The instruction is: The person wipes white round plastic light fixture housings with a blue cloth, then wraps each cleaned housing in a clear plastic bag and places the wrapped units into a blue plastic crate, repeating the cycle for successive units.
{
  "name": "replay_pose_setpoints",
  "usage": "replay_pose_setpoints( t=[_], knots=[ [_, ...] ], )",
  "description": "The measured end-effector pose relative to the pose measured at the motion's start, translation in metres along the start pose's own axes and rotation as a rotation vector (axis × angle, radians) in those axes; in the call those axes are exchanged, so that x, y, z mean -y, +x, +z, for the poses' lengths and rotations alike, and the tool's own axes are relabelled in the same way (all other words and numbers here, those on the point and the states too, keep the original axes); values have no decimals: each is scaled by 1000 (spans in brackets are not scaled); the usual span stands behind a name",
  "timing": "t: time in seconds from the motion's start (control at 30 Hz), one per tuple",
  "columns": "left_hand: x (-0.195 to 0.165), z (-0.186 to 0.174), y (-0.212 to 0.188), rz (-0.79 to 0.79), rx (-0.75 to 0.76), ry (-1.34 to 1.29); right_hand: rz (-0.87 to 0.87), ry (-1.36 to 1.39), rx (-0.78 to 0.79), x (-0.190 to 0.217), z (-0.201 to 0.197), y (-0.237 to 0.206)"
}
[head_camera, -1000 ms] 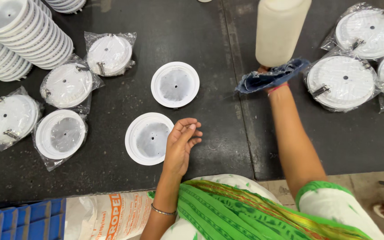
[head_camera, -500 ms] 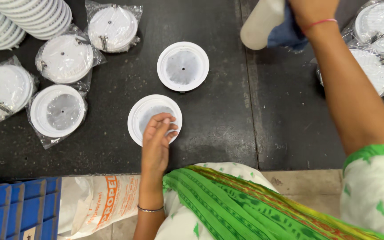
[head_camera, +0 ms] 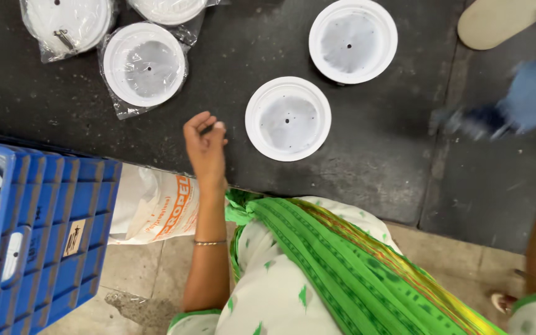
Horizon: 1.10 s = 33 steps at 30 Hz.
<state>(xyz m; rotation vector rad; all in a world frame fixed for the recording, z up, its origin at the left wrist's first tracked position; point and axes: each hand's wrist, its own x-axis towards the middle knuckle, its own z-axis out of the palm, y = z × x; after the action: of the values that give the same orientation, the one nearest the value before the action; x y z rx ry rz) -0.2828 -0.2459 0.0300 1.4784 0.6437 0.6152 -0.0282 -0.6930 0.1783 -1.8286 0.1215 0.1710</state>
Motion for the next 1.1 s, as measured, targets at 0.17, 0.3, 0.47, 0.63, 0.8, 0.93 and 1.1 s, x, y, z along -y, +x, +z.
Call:
replay_pose_setpoints(
  t=[0.17,0.3,0.47,0.63,0.8,0.93,1.1],
  knots=[
    [20,27,-7,119,253,301,191,-8,223,-78,64,-103],
    [20,28,5,128,369,394,51,-15,306,-91,114,-148],
    [15,20,52,232,402,382,-408,-474,86,-67,173,-185],
    [22,29,55,344,358,279,-587,-704,-42,-55,232,-219],
    [27,39,38,288,326,158,-704,-695,-25,-62,273,-237],
    [24,40,35,251,353,201,-629,-716,-11,-73,289,-240],
    [23,39,33,190,360,250,-535,-653,-132,-81,283,-226]
  ],
)
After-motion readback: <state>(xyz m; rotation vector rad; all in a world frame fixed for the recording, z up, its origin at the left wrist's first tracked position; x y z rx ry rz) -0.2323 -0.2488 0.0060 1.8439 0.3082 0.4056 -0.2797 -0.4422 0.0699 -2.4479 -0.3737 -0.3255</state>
